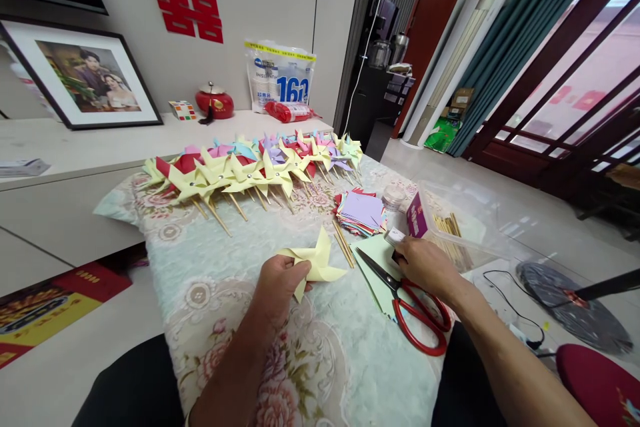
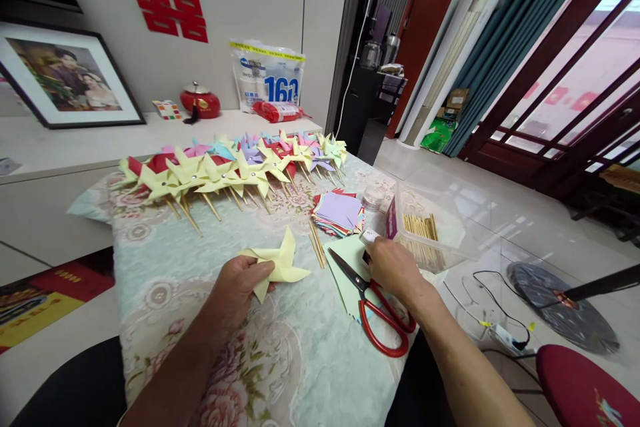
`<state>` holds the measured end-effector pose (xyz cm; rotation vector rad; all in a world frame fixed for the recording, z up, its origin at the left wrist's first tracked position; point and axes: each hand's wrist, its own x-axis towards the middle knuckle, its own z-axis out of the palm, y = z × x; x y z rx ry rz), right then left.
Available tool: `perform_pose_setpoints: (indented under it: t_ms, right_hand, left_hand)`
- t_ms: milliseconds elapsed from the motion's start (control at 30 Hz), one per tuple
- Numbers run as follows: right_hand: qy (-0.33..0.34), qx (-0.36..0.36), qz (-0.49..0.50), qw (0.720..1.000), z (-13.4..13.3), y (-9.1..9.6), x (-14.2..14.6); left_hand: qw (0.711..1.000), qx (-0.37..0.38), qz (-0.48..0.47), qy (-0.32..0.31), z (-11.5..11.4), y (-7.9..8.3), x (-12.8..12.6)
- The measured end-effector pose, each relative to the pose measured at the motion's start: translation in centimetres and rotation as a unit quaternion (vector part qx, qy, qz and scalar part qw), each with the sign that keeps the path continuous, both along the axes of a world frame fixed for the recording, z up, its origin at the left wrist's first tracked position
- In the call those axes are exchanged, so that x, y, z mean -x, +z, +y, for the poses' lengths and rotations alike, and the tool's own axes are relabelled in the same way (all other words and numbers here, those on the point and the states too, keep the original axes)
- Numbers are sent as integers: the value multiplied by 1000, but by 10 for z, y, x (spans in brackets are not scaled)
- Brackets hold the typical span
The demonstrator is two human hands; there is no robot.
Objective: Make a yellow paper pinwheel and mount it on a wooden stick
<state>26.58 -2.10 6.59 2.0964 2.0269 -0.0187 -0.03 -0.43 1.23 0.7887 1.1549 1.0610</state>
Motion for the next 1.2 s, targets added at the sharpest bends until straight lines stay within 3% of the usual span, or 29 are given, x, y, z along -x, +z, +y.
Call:
perform_pose_setpoints:
  t_ms: [400,733,1200]
  right_hand:
    - [48,-24,65,996,-3,3,-14]
    - [26,-67,180,981,-6,-6,-33]
    - [-18,-74,158,985,-10,-1,-28]
  left_hand:
    - [1000,4,9,2,1,-2,0]
    - [1000,6,5,-2,0,0,0]
    - [1000,11,9,-14,0,2,1]
